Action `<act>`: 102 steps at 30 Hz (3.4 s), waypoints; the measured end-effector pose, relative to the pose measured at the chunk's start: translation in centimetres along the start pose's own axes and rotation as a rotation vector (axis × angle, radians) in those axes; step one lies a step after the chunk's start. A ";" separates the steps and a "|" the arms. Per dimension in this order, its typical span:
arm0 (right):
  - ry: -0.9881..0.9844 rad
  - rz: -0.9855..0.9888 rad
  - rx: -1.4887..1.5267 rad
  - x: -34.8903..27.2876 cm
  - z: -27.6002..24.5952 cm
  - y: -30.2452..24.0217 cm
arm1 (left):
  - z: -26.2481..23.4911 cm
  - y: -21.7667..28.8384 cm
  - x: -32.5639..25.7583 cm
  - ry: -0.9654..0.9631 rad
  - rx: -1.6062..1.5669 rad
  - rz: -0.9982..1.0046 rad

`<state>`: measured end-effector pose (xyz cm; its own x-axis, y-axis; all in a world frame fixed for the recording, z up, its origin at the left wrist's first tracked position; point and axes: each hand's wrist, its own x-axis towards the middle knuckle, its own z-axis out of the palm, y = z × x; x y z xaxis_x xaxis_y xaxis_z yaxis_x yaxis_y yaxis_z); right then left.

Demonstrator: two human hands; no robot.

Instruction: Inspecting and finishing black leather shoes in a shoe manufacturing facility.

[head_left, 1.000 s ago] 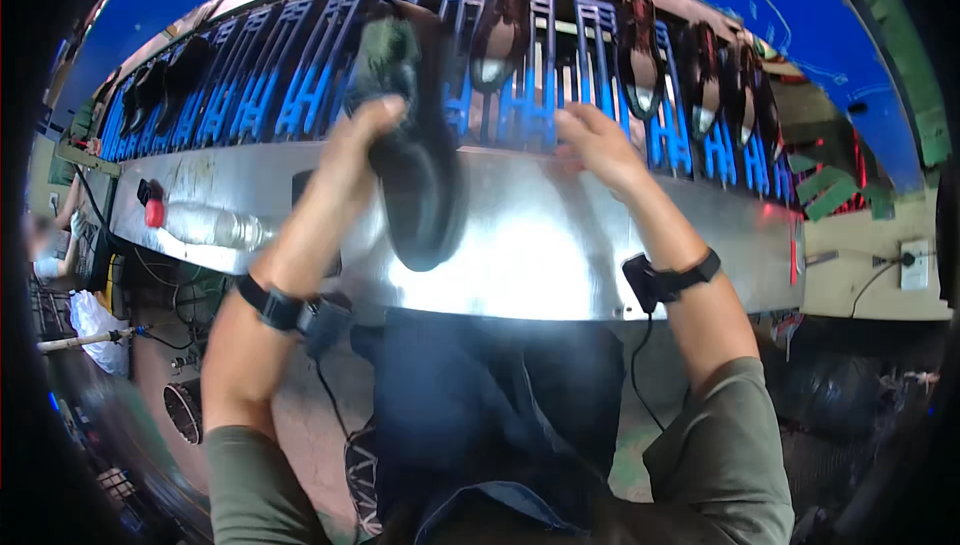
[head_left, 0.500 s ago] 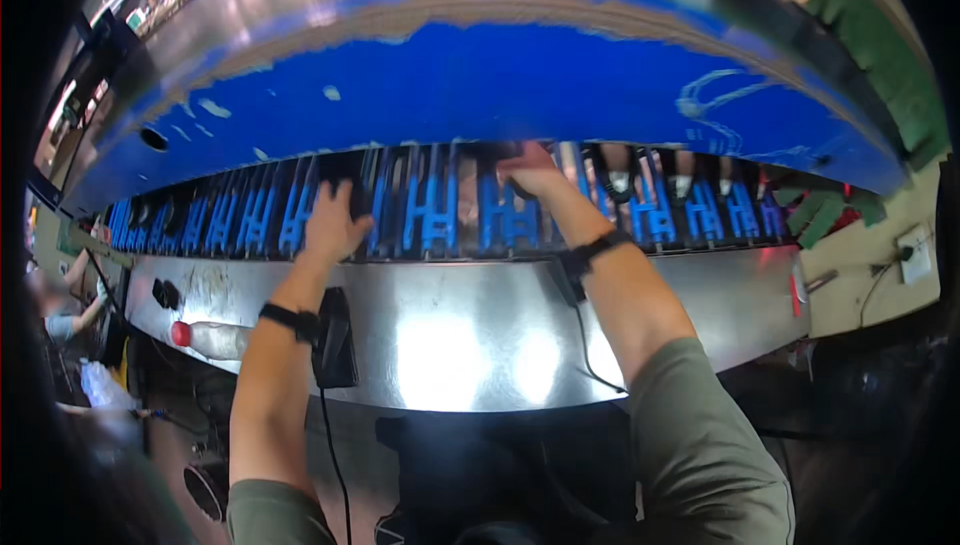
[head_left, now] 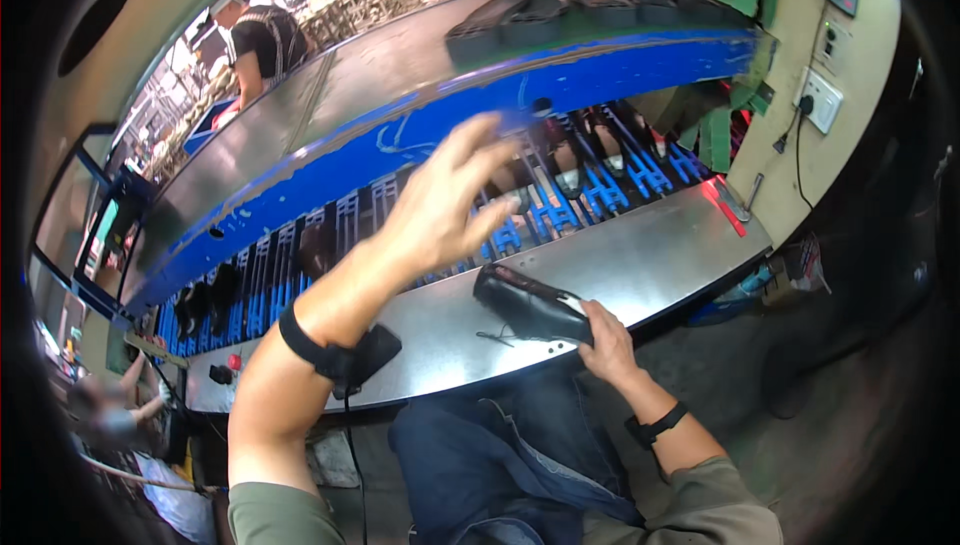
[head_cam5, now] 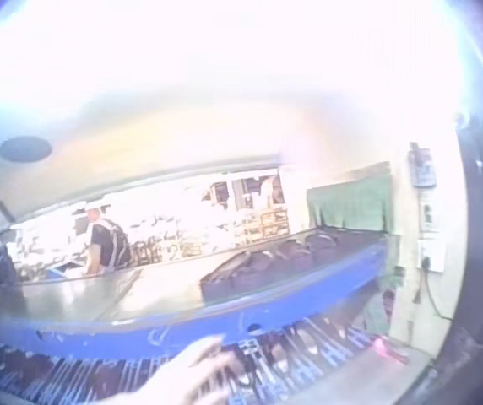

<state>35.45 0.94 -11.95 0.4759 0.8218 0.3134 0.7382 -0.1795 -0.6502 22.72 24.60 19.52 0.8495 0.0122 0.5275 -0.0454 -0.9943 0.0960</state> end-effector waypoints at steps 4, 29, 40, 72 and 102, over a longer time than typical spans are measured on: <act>-0.053 0.034 0.056 1.4 -1.6 -1.2 | 0.8 -2.5 11.2 0.085 0.165 0.084; -0.434 0.158 0.282 4.9 -1.4 1.0 | -15.5 11.4 -11.8 0.679 -0.433 -0.354; -0.393 0.145 -0.228 4.9 -0.5 -1.6 | 9.0 28.7 -37.1 -0.173 -0.248 -0.459; -0.774 0.706 1.267 -15.0 -7.3 -14.7 | 2.4 17.2 -33.4 0.805 -1.950 -0.790; -0.881 0.315 1.385 -13.5 -5.9 -19.8 | 0.9 23.1 -27.9 0.472 -1.272 -0.791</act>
<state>17.27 -9.75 0.76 -0.2376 0.9676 -0.0856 -0.5085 -0.1990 -0.8378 -1.54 1.18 6.25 0.6475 0.7395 0.1841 -0.2889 0.0146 0.9573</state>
